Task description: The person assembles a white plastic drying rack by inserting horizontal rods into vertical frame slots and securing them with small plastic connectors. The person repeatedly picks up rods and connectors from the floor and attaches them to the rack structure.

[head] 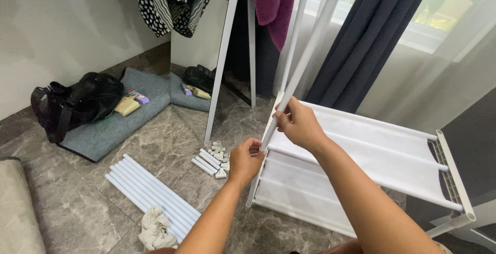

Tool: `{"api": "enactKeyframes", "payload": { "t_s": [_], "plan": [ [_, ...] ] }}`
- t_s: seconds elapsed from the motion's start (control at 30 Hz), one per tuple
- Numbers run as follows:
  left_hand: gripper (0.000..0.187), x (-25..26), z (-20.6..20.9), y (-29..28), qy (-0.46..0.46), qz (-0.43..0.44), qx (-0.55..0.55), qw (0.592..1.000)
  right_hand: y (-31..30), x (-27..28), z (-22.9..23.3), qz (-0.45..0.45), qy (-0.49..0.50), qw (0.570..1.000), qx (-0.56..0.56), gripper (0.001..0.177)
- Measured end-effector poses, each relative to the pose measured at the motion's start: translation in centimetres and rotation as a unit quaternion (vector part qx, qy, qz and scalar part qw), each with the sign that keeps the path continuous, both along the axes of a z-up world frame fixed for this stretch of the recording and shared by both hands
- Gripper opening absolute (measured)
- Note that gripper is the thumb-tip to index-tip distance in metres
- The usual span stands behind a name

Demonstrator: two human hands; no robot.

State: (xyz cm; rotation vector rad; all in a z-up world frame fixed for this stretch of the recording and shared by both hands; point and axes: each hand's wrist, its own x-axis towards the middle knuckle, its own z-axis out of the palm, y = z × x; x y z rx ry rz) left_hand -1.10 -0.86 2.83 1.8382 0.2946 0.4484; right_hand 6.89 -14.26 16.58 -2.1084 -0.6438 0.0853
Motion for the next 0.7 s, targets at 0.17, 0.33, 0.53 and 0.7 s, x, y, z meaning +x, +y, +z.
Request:
{"api": "enactKeyframes", "payload": {
  "t_s": [0.17, 0.33, 0.53, 0.7],
  "plan": [
    [0.018, 0.0, -0.2, -0.1, 0.000, 0.004, -0.003, 1.000, 0.0, -1.0, 0.7, 0.020, -0.065, 0.998, -0.018, 0.017],
    [0.018, -0.1, -0.2, -0.1, 0.001, 0.005, 0.002, 1.000, -0.3, -1.2, 0.9, 0.016, -0.062, 0.998, -0.023, 0.015],
    [0.018, 0.0, -0.2, -0.1, 0.003, 0.001, 0.004, 1.000, 0.1, -1.6, 1.0, 0.024, -0.089, 0.995, -0.037, 0.017],
    [0.019, -0.1, -0.2, -0.2, 0.004, 0.004, -0.001, 1.000, 0.5, -2.0, 1.4, 0.015, -0.097, 0.994, -0.051, 0.019]
  ]
}}
